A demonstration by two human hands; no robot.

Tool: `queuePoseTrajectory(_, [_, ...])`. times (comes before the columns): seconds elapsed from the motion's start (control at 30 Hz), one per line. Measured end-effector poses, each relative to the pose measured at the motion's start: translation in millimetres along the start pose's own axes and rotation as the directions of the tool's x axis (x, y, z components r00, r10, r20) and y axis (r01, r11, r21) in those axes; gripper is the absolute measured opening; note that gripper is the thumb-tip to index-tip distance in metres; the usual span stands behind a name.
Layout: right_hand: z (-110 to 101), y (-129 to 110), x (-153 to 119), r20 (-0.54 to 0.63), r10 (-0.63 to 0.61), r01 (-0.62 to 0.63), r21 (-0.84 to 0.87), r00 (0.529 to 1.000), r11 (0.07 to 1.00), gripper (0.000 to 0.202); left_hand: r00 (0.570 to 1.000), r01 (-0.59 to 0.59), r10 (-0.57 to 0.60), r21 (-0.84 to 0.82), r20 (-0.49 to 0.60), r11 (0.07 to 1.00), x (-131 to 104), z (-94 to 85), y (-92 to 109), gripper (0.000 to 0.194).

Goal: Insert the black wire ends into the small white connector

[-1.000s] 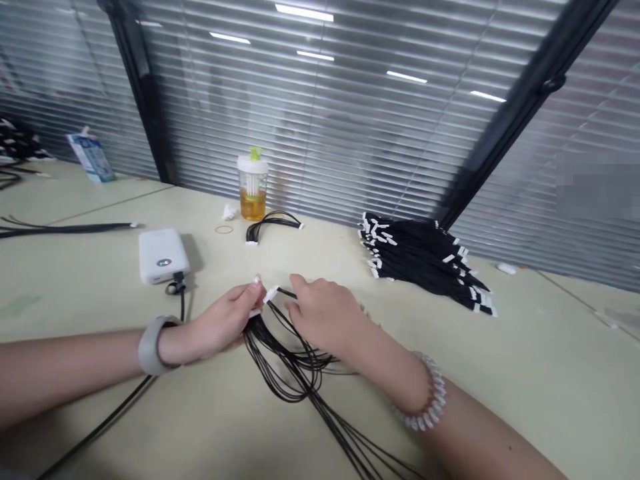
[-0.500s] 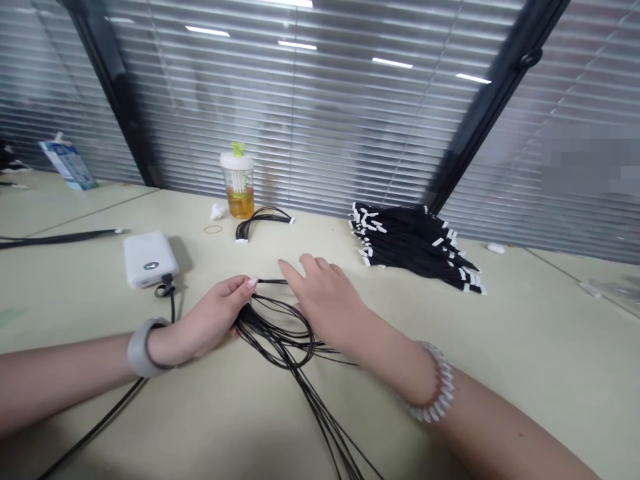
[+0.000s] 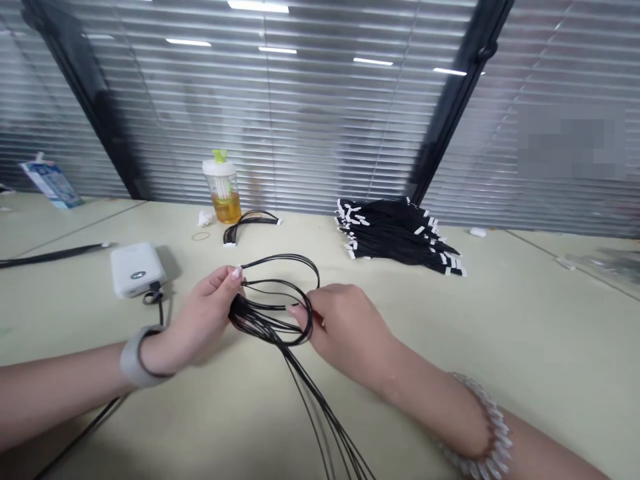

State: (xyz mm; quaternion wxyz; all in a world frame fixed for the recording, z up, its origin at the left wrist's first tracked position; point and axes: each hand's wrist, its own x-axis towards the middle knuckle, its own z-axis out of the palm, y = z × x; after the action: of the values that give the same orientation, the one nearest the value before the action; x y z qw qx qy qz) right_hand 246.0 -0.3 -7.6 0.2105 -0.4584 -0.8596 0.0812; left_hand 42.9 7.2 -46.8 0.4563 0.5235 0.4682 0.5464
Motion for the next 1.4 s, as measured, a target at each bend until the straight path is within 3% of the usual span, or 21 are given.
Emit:
queuePoseTrajectory(0.17, [1.6, 1.1, -19.2, 0.118, -0.025, -0.018, 0.355, 0.993, 0.935, 0.03, 0.981, -0.171, 0.152, 0.173, 0.119, 0.97, -13.8, 21.3, -1.1, 0.027])
queuePoseTrajectory(0.3, [7.3, 6.8, -23.9, 0.237, -0.07, -0.072, 0.543, 0.969, 0.837, 0.033, 0.965, -0.195, 0.153, 0.193, 0.211, 0.962, -19.7, 22.6, -10.0, 0.023])
queuePoseTrajectory(0.5, [20.5, 2.6, -24.9, 0.256, -0.128, -0.039, 0.56, 0.958, 0.828, 0.033, 0.941, -0.236, 0.176, 0.188, 0.29, 0.953, -25.4, 18.4, -22.0, 0.022])
queuePoseTrajectory(0.67, [21.7, -0.1, -27.1, 0.322, -0.029, -0.181, 0.6, 0.946, 0.779, 0.035, 0.927, -0.303, 0.236, 0.21, 0.293, 0.929, -30.9, 18.1, -22.2, 0.02])
queuePoseTrajectory(0.83, [26.2, 0.2, -30.4, 0.312, -0.027, -0.179, 0.611, 0.95, 0.771, 0.036, 0.888, -0.373, 0.262, 0.256, 0.379, 0.892, -31.6, 18.6, -23.9, 0.013])
queuePoseTrajectory(1.03, [31.7, 0.1, -33.4, 0.417, 0.073, -0.349, 0.638, 0.906, 0.686, 0.028, 0.872, -0.412, 0.287, 0.278, 0.397, 0.868, -31.0, 19.3, -22.7, 0.012])
queuePoseTrajectory(1.4, [33.8, 5.9, -31.5, 0.31, -0.056, -0.137, 0.569, 0.949, 0.811, 0.024, 0.908, -0.324, 0.213, 0.28, 0.362, 0.904, -31.1, 23.2, -22.6, 0.015])
